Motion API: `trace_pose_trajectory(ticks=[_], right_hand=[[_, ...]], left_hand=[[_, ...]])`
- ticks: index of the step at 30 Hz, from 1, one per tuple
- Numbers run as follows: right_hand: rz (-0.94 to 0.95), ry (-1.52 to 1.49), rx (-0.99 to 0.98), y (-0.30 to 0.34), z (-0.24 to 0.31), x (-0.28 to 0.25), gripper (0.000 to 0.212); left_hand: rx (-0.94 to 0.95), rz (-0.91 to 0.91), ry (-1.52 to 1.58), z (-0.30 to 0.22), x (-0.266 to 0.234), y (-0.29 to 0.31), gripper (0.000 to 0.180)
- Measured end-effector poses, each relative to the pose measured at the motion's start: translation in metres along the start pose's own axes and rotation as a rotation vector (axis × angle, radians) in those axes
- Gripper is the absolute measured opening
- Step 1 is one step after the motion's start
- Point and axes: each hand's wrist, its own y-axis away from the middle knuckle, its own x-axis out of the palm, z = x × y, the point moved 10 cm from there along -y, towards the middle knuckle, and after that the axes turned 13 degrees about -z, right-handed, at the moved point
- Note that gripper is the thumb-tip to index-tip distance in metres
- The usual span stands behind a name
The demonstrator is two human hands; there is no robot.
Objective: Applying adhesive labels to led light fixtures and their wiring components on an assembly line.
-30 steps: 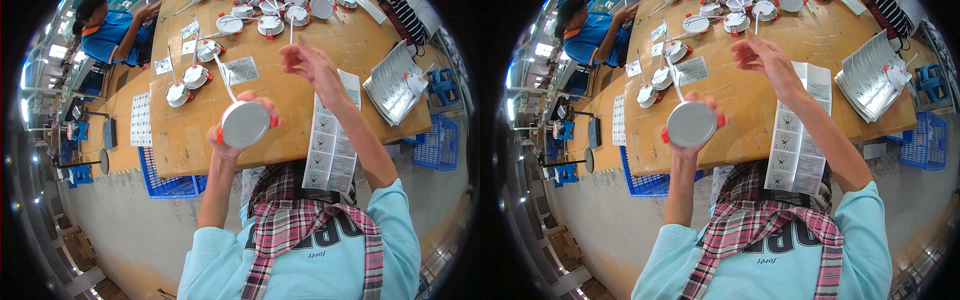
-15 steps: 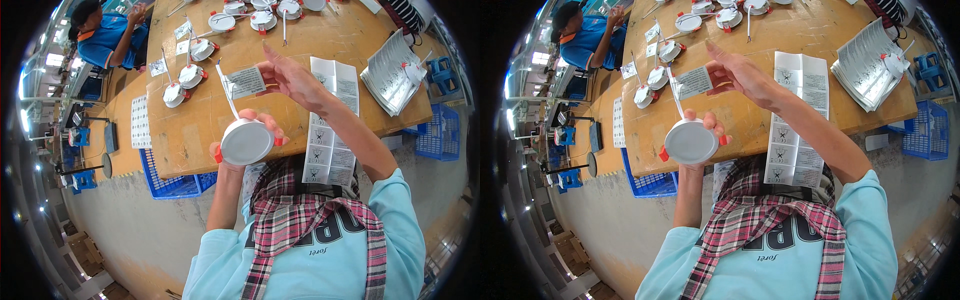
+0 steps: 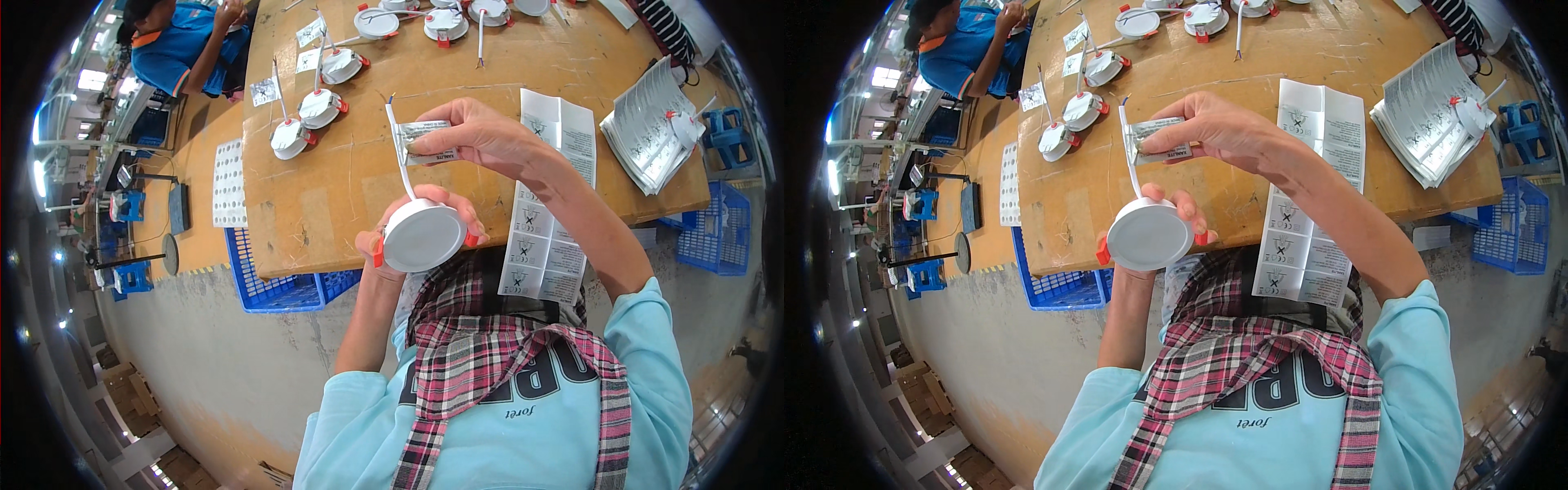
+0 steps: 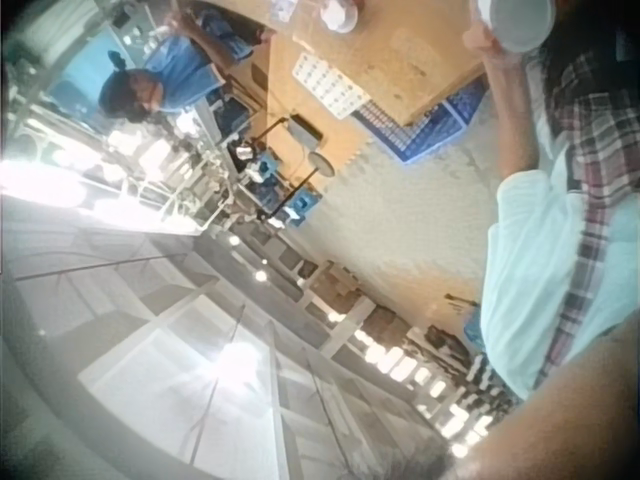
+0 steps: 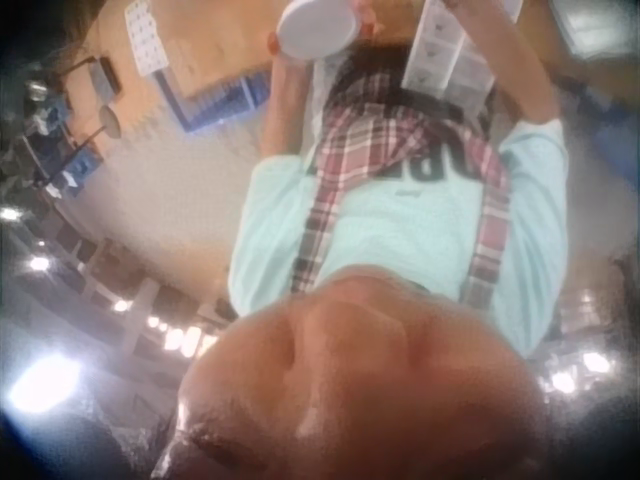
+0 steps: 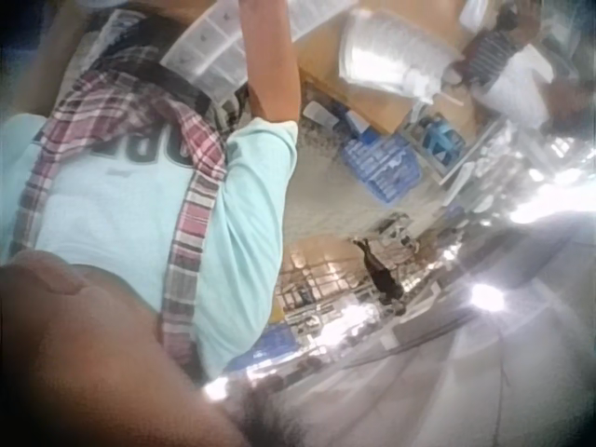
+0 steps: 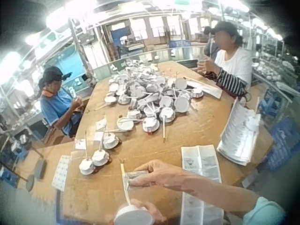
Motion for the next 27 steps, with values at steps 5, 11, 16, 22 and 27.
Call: trace_pose_trajectory(ticks=[5,11,16,22,27], right_hand=[[-0.015,0.008,0.054,0.003,-0.002,0.003,0.032],[0.053,-0.097,0.169,0.001,-0.019,0.008,0.026],[0.019,-0.186,0.165,0.002,-0.024,0.011,0.022],[-0.025,-0.124,0.179,0.013,-0.031,0.016,0.029],[-0.001,-0.158,0.192,0.016,-0.031,0.018,0.03]], left_hand=[[0.01,0.004,-0.003,-0.001,-0.003,0.003,0.086],[0.029,0.068,-0.015,-0.002,0.002,0.003,0.086],[0.033,0.052,0.008,-0.002,-0.001,0.004,0.087],[0.061,0.119,-0.042,-0.002,0.007,0.004,0.088],[0.007,-0.012,-0.223,-0.003,-0.012,0.006,0.084]])
